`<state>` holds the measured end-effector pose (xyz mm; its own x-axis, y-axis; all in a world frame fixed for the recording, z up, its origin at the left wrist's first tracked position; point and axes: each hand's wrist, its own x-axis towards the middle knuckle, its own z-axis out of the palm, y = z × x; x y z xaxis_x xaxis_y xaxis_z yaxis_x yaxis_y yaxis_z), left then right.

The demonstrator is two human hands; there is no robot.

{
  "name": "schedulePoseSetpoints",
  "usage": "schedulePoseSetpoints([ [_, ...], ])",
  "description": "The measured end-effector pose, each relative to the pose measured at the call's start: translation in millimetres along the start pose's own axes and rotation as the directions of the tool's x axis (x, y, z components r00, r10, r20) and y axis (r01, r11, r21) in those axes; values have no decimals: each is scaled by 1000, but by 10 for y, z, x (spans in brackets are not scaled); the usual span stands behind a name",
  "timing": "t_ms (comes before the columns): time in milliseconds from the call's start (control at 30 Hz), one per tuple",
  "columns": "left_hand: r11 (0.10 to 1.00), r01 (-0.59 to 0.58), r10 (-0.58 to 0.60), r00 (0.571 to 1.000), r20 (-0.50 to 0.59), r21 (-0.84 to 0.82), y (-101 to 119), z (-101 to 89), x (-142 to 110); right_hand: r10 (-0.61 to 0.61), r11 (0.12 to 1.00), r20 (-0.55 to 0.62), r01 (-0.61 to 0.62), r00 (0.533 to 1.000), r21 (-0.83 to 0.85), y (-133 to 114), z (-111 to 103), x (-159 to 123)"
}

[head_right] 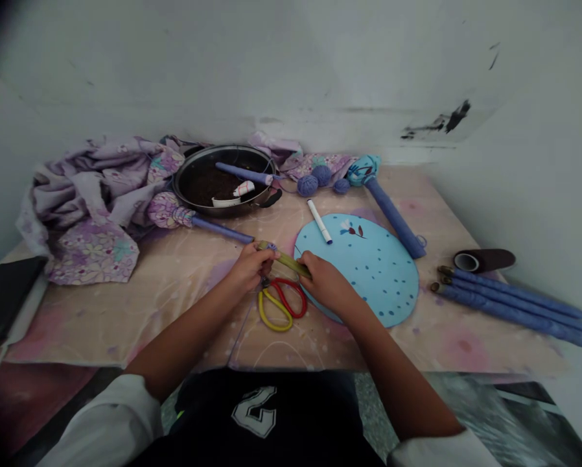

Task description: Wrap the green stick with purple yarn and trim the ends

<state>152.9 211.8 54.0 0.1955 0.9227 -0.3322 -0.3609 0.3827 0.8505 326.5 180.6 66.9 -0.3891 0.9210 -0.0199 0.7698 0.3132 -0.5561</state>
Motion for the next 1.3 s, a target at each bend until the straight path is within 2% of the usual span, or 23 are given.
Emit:
schedulePoseSetpoints([
  [433, 995, -44, 46, 999, -22, 90, 21, 42, -18, -8, 996, -73, 2, 997, -86, 125, 63, -51],
  [567, 988, -106, 109, 994, -21, 110, 39, 14, 28, 26, 968, -126, -56, 992, -246, 197, 78, -62],
  [633, 986, -154, 156, 987, -29, 70, 96, -43, 54, 13, 949, -157, -62, 988, -309, 234, 52, -58],
  [700, 971, -240, 240, 966, -97, 11, 160, -107, 73, 3, 933, -177, -67, 984, -353, 269, 13, -44],
  [767, 961, -275, 273, 959, -70, -13, 196, -147, 80, 5, 924, -202, -81, 979, -373, 290, -19, -16],
  [867, 962, -263, 268, 959, 87, -69, 174, -143, 78, 0, 944, -228, -75, 974, -320, 278, -24, 47],
  [933, 954, -295, 299, 946, 122, -51, 137, -131, 81, -4, 971, -217, -48, 976, -232, 253, -7, 85],
  [1100, 914, -386, 386, 922, 28, 126, 68, -179, 130, -21, 1000, -178, 19, 984, -12, 259, 41, 123],
  [1300, 867, -406, 434, 900, -37, 288, -14, -224, 180, -110, 994, -361, 99, 926, -50, 413, 85, 145],
])
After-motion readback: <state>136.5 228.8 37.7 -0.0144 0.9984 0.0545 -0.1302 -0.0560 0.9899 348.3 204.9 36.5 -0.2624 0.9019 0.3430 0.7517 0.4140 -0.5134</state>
